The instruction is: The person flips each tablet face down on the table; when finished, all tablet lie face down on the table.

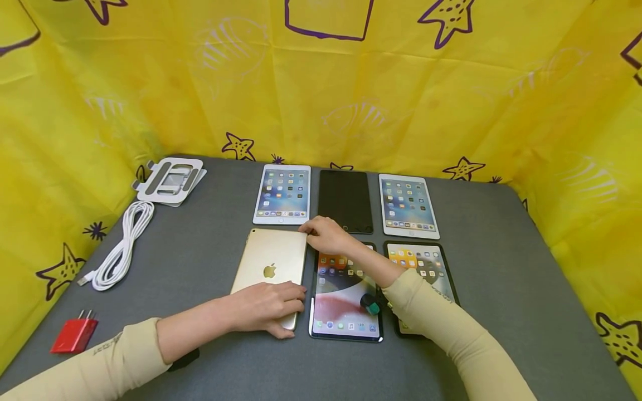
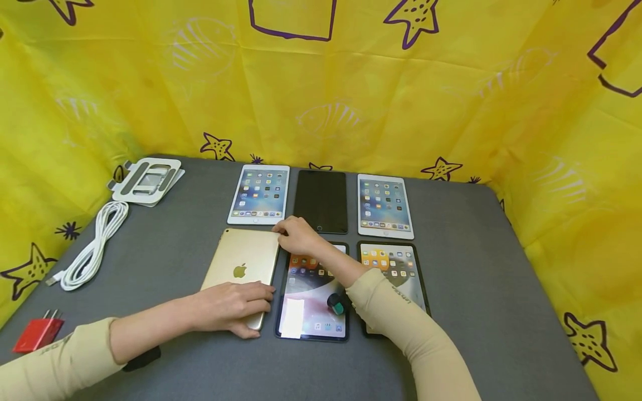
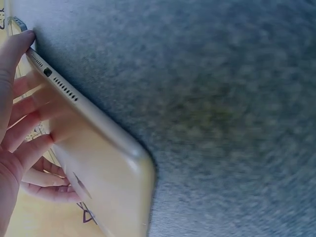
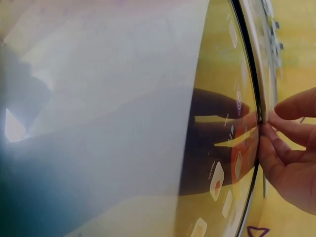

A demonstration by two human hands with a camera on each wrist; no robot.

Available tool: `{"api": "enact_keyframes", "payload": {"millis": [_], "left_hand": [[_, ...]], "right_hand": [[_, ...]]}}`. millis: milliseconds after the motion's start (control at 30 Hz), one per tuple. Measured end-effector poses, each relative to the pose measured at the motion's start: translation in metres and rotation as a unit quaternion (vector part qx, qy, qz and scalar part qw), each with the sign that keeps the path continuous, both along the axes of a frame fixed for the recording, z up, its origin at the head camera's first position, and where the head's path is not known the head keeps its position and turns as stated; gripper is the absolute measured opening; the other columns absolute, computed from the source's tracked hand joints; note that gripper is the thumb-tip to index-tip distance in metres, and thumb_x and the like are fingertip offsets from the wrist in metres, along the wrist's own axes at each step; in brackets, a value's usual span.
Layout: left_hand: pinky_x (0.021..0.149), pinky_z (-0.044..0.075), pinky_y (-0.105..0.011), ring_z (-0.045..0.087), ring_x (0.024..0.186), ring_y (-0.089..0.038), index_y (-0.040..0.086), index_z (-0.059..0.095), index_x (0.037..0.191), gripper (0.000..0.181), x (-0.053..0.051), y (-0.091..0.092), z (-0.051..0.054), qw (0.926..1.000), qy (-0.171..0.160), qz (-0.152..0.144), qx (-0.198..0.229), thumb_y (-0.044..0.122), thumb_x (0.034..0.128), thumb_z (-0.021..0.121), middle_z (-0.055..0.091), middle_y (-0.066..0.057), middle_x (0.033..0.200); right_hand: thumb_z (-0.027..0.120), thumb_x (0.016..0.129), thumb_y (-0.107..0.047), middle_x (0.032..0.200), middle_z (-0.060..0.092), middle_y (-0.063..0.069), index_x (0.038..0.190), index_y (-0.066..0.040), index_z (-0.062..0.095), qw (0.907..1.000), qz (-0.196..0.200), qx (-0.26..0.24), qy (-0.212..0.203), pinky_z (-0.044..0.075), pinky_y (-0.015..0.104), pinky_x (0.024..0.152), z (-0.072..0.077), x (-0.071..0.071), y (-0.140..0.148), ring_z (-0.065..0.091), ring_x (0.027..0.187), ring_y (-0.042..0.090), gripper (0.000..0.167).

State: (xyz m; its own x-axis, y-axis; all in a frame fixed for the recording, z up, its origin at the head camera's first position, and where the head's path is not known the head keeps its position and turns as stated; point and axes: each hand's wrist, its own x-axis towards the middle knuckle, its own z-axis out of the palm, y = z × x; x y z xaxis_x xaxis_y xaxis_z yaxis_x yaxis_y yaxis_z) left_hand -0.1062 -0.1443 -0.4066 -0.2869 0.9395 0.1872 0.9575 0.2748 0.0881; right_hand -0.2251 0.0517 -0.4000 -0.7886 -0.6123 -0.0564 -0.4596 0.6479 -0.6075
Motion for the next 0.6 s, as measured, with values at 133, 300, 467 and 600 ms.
{"api": "enact_keyframes", "payload": {"millis": [133, 300, 467, 600], "left_hand": [[0.099, 0.046, -0.033, 0.057, 0.116, -0.021, 0.011, 0.064, 0.104, 0.039, 0.0018, -0.0019, -0.0028, 1.0, -0.006, 0.004, 0.002, 0.042, 0.0834, 0.074, 0.062, -0.005, 0.114], [0.101, 0.044, -0.033, 0.055, 0.119, -0.023, 0.011, 0.063, 0.111, 0.042, 0.004, -0.0043, -0.006, 0.9997, -0.021, 0.016, 0.001, 0.044, 0.0865, 0.071, 0.06, -0.008, 0.122], [0.098, 0.046, -0.03, 0.052, 0.125, -0.023, 0.011, 0.062, 0.119, 0.052, 0.0049, -0.0059, -0.0048, 0.9984, -0.04, 0.039, -0.003, 0.05, 0.0847, 0.07, 0.056, -0.011, 0.131], [0.099, 0.046, -0.034, 0.044, 0.133, -0.024, 0.009, 0.058, 0.131, 0.071, 0.0051, -0.0072, -0.0018, 0.9928, -0.074, 0.088, -0.032, 0.058, 0.0812, 0.07, 0.049, -0.012, 0.141]], "right_hand": [[0.052, 0.091, -0.004, 0.11, 0.063, 0.013, 0.118, -0.001, 0.068, 1.0, 0.004, -0.003, 0.001, 0.043, 0.04, 0.095, -0.0007, 0.0, 0.0011, 0.056, 0.106, 0.027, 0.032], [0.053, 0.09, -0.003, 0.108, 0.064, 0.012, 0.117, -0.001, 0.068, 0.9999, 0.01, -0.01, 0.009, 0.046, 0.036, 0.092, -0.0016, -0.0003, 0.0025, 0.058, 0.103, 0.026, 0.031], [0.054, 0.091, -0.004, 0.11, 0.064, 0.011, 0.117, -0.002, 0.068, 0.9999, 0.002, -0.016, -0.004, 0.047, 0.034, 0.091, -0.0016, -0.0004, 0.0038, 0.059, 0.103, 0.025, 0.03], [0.054, 0.092, -0.005, 0.113, 0.066, 0.01, 0.119, -0.004, 0.068, 0.9992, -0.013, -0.03, -0.02, 0.048, 0.033, 0.091, -0.0033, -0.0002, 0.0039, 0.06, 0.102, 0.022, 0.031]]}}
